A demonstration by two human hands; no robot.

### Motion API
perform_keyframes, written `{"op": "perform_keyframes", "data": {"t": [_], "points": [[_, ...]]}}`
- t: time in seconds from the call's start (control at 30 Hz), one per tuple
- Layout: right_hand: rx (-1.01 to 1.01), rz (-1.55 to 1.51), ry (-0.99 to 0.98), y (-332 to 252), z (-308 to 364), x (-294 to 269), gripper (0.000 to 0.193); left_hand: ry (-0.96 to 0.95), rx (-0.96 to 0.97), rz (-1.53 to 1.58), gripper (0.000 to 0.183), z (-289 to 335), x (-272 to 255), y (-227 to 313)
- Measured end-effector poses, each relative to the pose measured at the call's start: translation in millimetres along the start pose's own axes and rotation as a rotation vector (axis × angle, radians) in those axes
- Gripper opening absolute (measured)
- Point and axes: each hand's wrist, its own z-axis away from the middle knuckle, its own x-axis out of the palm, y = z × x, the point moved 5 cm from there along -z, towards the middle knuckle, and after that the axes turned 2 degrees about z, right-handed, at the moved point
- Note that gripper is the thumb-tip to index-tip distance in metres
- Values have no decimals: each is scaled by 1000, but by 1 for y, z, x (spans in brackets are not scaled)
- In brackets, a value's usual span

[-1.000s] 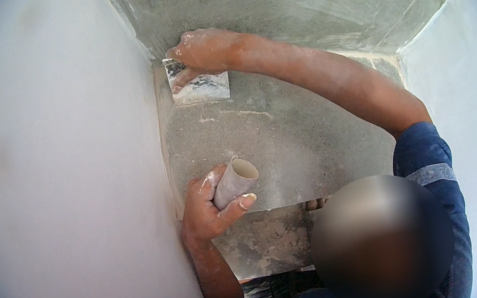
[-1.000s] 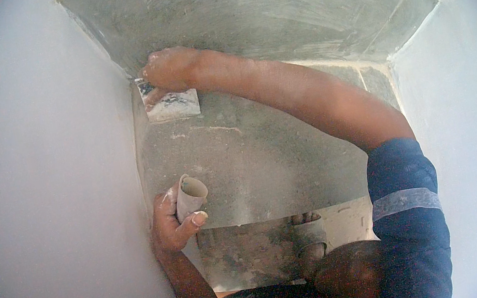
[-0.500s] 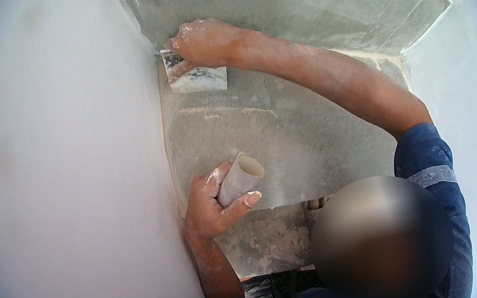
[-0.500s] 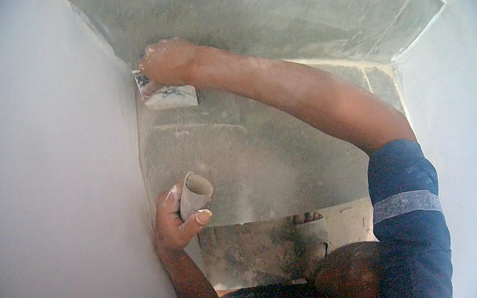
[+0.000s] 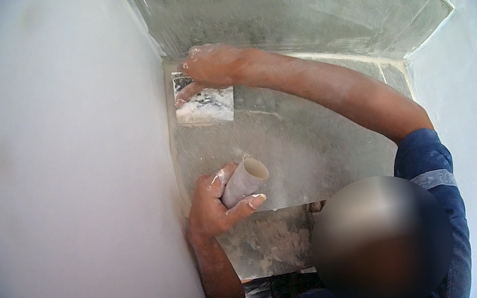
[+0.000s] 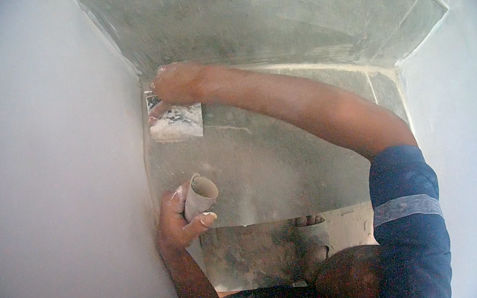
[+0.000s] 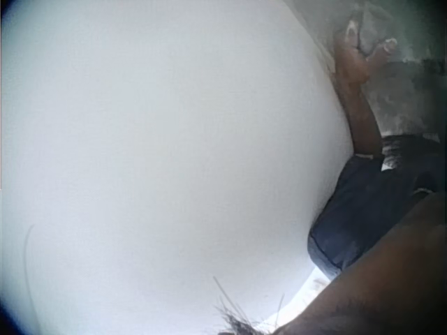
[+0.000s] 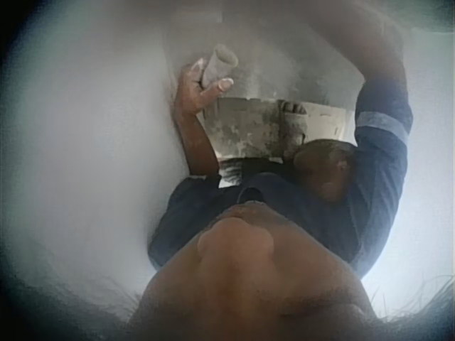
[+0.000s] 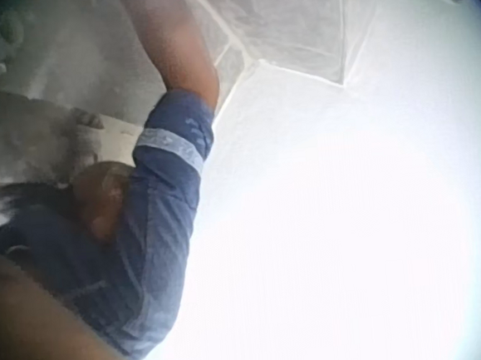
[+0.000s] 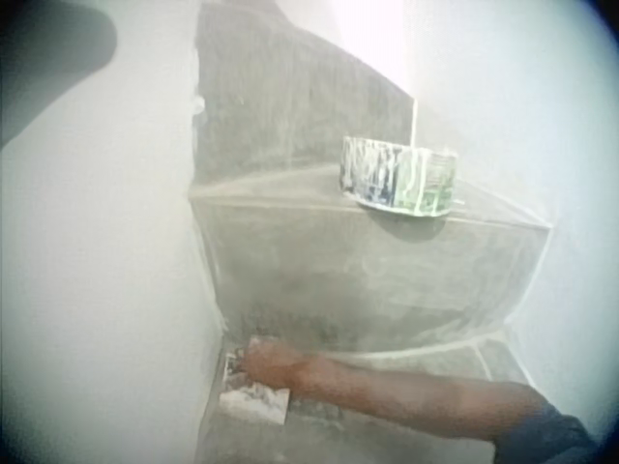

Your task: The person applies a white plaster-like substance to a concrete wall using a trowel. They spread the material across the surface, smoothing it out with consistent strokes. The person occasionally uses a small cup to add more material to the trowel.

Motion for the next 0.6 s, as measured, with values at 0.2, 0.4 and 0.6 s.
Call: {"op": "perform_keyframes", "data": {"t": [0.2,0.4,0.6], "points": [[58,10,355,13,13,-43,41,-11,-58,-34,44,3,-3,0],[54,129,370,8,8,-38,30,-27,-77,-26,45,2,-2,4],[55,136,262,4,-1,-22,31,-18,-36,-18,45,-1,1,2]]}}
